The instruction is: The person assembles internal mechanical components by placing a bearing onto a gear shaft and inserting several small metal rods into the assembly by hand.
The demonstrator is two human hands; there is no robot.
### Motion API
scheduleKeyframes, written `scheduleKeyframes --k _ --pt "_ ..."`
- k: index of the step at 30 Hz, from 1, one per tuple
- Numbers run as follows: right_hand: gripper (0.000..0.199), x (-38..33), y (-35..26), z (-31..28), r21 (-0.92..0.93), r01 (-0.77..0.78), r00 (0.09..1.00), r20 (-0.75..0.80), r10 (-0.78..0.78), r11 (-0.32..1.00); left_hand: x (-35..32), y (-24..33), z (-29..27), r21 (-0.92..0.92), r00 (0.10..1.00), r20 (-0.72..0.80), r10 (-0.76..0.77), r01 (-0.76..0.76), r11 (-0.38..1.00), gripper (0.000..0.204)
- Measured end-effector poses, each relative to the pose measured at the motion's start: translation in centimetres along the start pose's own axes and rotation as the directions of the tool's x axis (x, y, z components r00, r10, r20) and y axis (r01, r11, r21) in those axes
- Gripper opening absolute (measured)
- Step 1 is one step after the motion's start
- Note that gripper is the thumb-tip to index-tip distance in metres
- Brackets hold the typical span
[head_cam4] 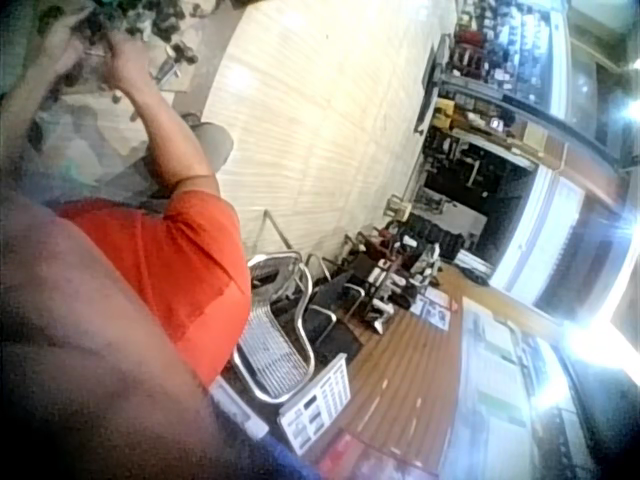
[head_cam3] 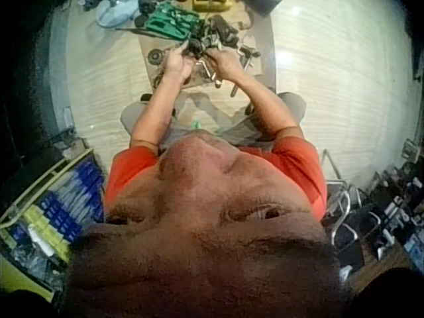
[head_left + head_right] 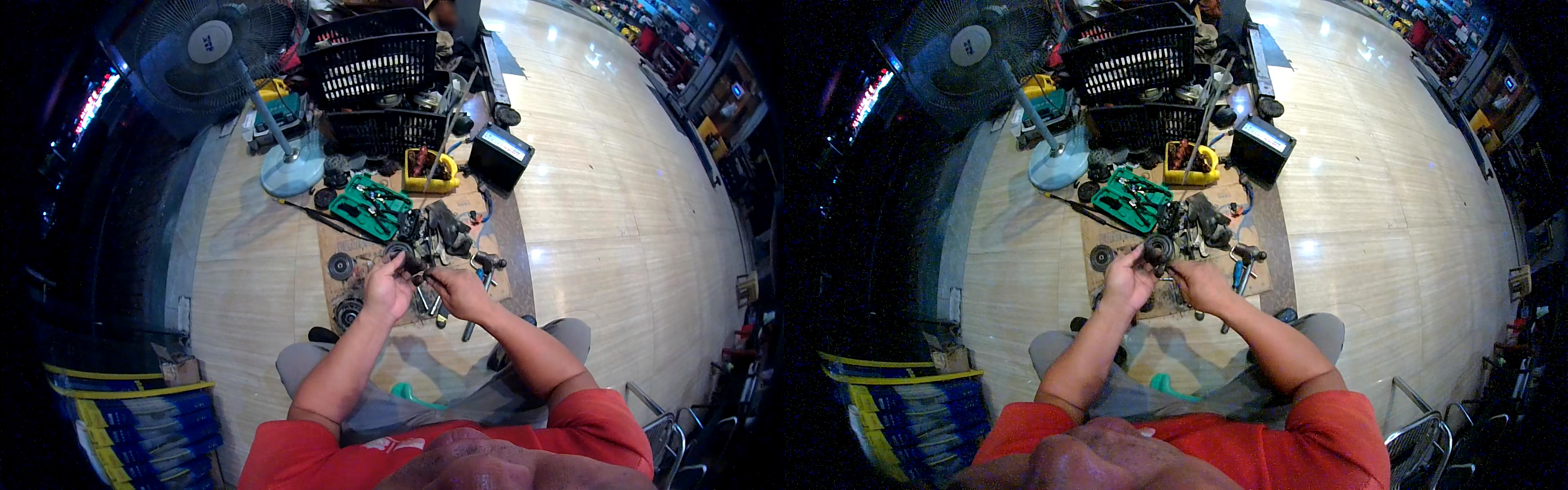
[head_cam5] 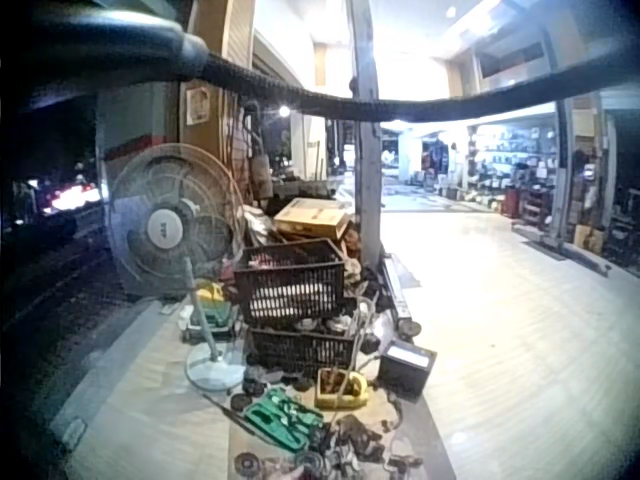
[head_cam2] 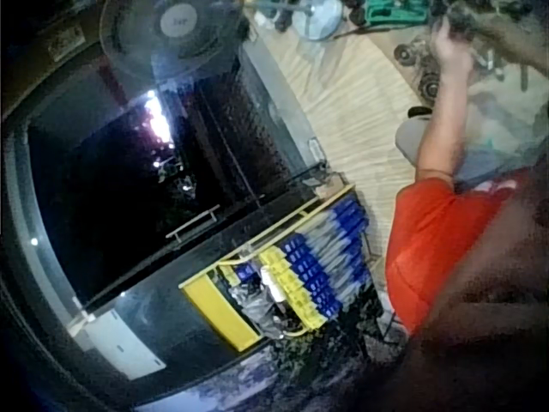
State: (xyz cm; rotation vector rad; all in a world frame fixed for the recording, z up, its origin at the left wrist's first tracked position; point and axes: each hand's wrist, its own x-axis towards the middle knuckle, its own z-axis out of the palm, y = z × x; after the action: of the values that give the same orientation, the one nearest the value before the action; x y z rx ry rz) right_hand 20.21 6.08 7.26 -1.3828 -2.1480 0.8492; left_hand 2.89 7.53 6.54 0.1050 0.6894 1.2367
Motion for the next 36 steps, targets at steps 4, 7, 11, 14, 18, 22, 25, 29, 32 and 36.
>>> scheduleKeyframes --k 4,7,11,14,18,22,25,29,32,36 --pt "0.022 0.0 0.1 0.1 0.259 -0.034 0.999 -0.001 0.036 0.965 1.1 -0.3 -0.8 0.145 0.988 0.113 0.106 -0.122 0.982 0.006" --pt "0.023 0.1 0.3 0.2 0.369 -0.072 0.997 0.006 0.075 0.926 0.9 -0.3 -0.6 0.232 0.977 0.165 0.132 -0.168 0.958 0.006" --pt "0.022 0.2 1.1 0.5 0.41 -0.134 0.991 0.073 0.114 0.902 0.6 -0.6 -0.6 0.313 0.971 0.204 0.126 -0.186 0.931 0.005" --pt "0.021 0.3 0.5 0.6 0.377 -0.108 0.994 0.073 0.087 0.92 1.1 -0.8 -1.0 0.272 0.969 0.181 0.166 -0.211 0.939 0.004" --pt "0.02 0.2 0.3 1.0 0.303 -0.007 1.0 0.024 -0.001 0.953 0.9 -0.5 -0.2 0.172 0.975 0.132 0.18 -0.202 0.964 0.003" --pt "0.02 0.3 0.2 1.2 0.267 -0.015 1.0 0.025 0.009 0.964 0.6 -0.3 0.3 0.128 0.983 0.111 0.147 -0.161 0.979 0.003" --pt "0.021 0.4 0.3 1.1 0.171 -0.007 1.0 0.028 0.002 0.985 0.8 -0.4 -0.1 0.132 0.98 0.133 0.15 -0.168 0.977 0.004" --pt "0.022 0.6 0.7 1.3 0.119 -0.02 0.997 0.074 0.012 0.993 1.1 -0.5 -0.5 0.141 0.972 0.175 0.157 -0.183 0.973 0.005" --pt "0.022 0.8 0.4 0.6 0.238 -0.027 0.995 0.104 0.002 0.971 1.1 -0.3 -0.4 0.102 0.975 0.181 0.127 -0.147 0.984 0.008" --pt "0.024 0.5 0.9 0.7 0.38 -0.116 0.981 0.186 0.047 0.918 1.2 0.0 -0.7 0.014 0.983 0.166 0.077 -0.081 0.997 0.015"
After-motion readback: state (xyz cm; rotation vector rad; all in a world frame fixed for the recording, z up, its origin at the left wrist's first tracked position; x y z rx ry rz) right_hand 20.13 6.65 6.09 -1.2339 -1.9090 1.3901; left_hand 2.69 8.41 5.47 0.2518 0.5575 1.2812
